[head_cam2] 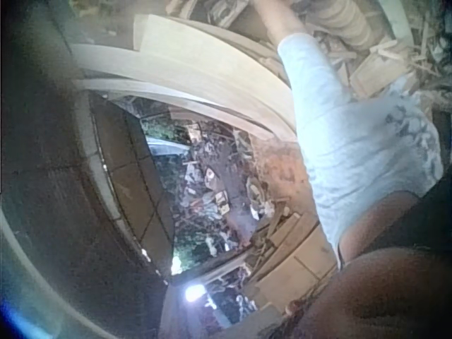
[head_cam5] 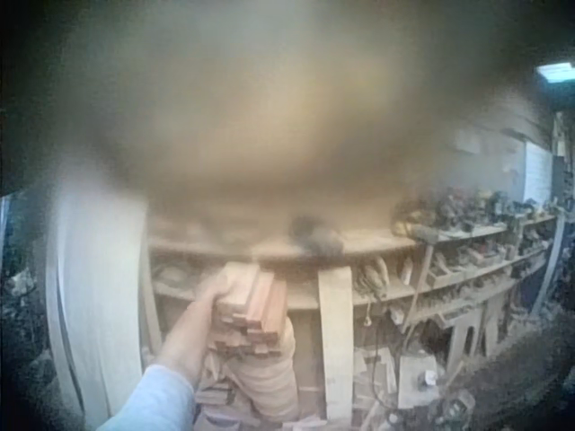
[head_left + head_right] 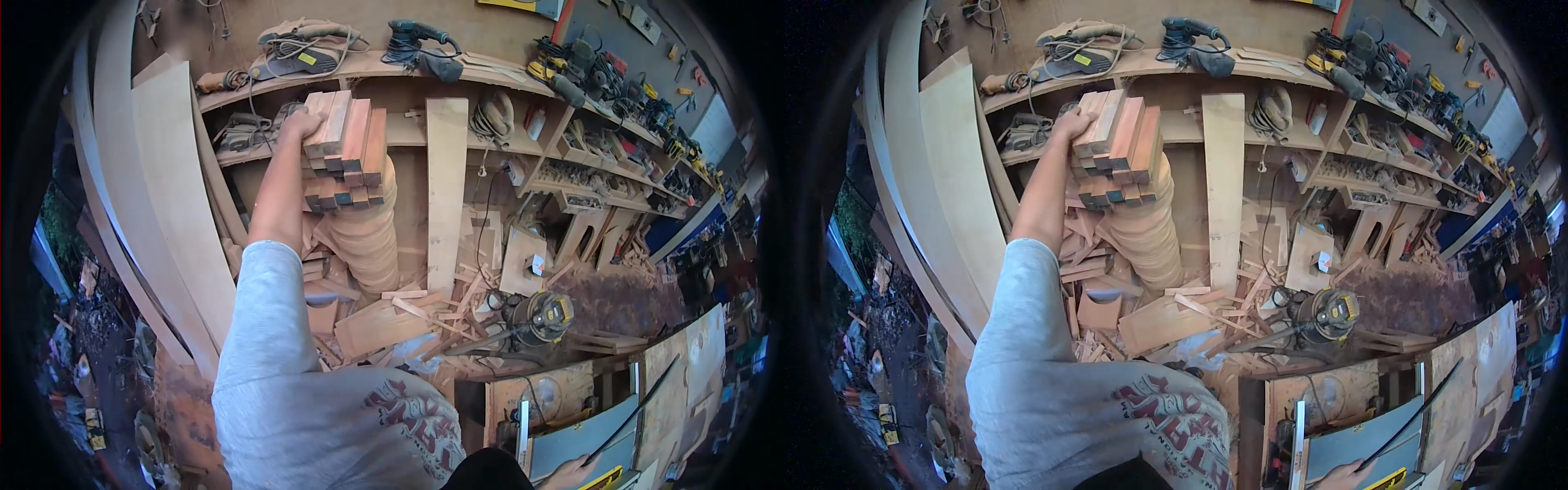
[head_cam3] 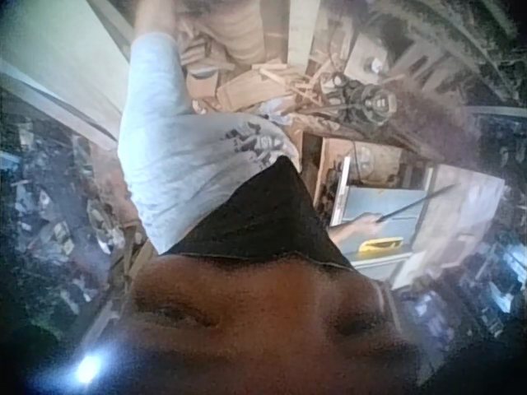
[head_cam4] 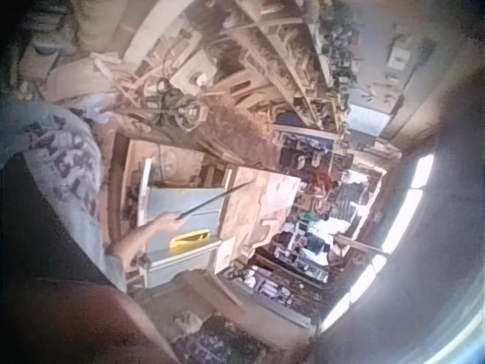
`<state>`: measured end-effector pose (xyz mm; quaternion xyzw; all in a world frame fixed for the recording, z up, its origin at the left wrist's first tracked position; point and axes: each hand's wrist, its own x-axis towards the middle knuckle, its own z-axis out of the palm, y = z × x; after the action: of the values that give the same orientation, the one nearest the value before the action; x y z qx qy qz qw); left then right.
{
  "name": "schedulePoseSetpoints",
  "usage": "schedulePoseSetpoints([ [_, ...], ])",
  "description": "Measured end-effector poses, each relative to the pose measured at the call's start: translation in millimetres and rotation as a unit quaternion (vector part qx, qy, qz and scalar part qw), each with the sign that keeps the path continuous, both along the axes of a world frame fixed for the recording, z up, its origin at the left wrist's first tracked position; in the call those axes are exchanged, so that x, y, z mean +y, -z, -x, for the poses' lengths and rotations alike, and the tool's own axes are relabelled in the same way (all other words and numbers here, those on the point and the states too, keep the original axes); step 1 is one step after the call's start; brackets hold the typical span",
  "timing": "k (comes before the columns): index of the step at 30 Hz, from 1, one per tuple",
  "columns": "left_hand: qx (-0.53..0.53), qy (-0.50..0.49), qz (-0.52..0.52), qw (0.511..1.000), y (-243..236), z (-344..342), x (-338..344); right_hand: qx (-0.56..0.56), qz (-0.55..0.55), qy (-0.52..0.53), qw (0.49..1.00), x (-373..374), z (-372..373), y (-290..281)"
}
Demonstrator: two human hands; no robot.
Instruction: The person uses a table saw to rip several pieces of wood. They guide a wood block through the blade using a push stick, then set the cut piece aside on a shelf before retrieving the next block and repeating the process.
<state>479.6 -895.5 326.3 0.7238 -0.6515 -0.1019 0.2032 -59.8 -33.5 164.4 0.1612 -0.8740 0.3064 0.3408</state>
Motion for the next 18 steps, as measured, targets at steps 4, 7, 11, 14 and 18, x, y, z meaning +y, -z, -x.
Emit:
schedulePoseSetpoints([
  [4, 0.180, 0.015, 0.016, 0.983, 30, -49, -41, -0.021, 0.032, -0.012, 0.999, -7, -8, 4],
  [7, 0.312, -0.013, -0.021, 0.950, 39, -66, -53, -0.015, -0.005, -0.015, 1.000, -8, -16, 7],
  [11, 0.103, -0.063, 0.081, 0.989, 5, -55, -30, -0.059, 0.004, 0.001, 0.998, -1, -24, 15],
  [14, 0.193, -0.020, 0.192, 0.962, -39, -13, 5, -0.072, 0.018, 0.008, 0.997, 1, -21, 27],
  [18, 0.097, 0.056, 0.140, 0.984, -66, 93, 42, -0.151, 0.074, -0.038, 0.985, -11, -6, 42],
])
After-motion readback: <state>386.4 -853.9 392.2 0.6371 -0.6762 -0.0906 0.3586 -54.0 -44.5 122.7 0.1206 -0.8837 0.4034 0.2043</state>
